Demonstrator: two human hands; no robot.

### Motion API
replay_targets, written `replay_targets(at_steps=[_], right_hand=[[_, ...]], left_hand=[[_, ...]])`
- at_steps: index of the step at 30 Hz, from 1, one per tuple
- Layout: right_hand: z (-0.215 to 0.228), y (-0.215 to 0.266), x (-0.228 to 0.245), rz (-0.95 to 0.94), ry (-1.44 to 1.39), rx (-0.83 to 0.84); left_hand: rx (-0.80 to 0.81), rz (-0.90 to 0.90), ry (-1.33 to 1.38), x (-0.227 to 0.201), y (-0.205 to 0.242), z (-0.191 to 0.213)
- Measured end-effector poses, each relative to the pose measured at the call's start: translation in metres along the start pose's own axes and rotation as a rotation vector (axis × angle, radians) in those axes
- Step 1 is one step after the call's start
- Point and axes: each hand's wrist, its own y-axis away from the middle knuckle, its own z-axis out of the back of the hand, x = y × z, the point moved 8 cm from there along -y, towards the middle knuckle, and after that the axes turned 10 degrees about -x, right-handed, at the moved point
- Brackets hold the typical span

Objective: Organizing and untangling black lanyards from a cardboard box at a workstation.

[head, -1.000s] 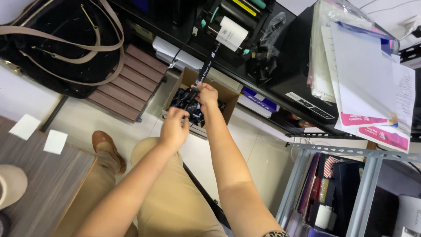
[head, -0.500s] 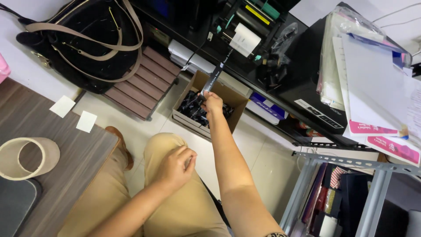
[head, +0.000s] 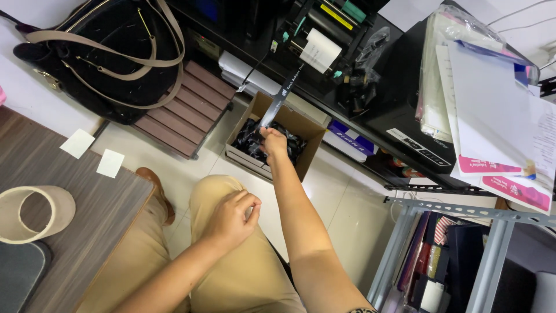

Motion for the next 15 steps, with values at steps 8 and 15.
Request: replay_targets(at_steps=[8,15], right_hand=[[-0.012,-0.032,-0.043,0.023,0.022,0.008],[-0.005,0.0,-0.038,-0.005,0.007,0.048]], left_hand=[[-0.005,-0.009,0.007,-0.002,-0.003,0.002],[-0.008,-0.001,0.016,-0.003,-0.004,0.004]])
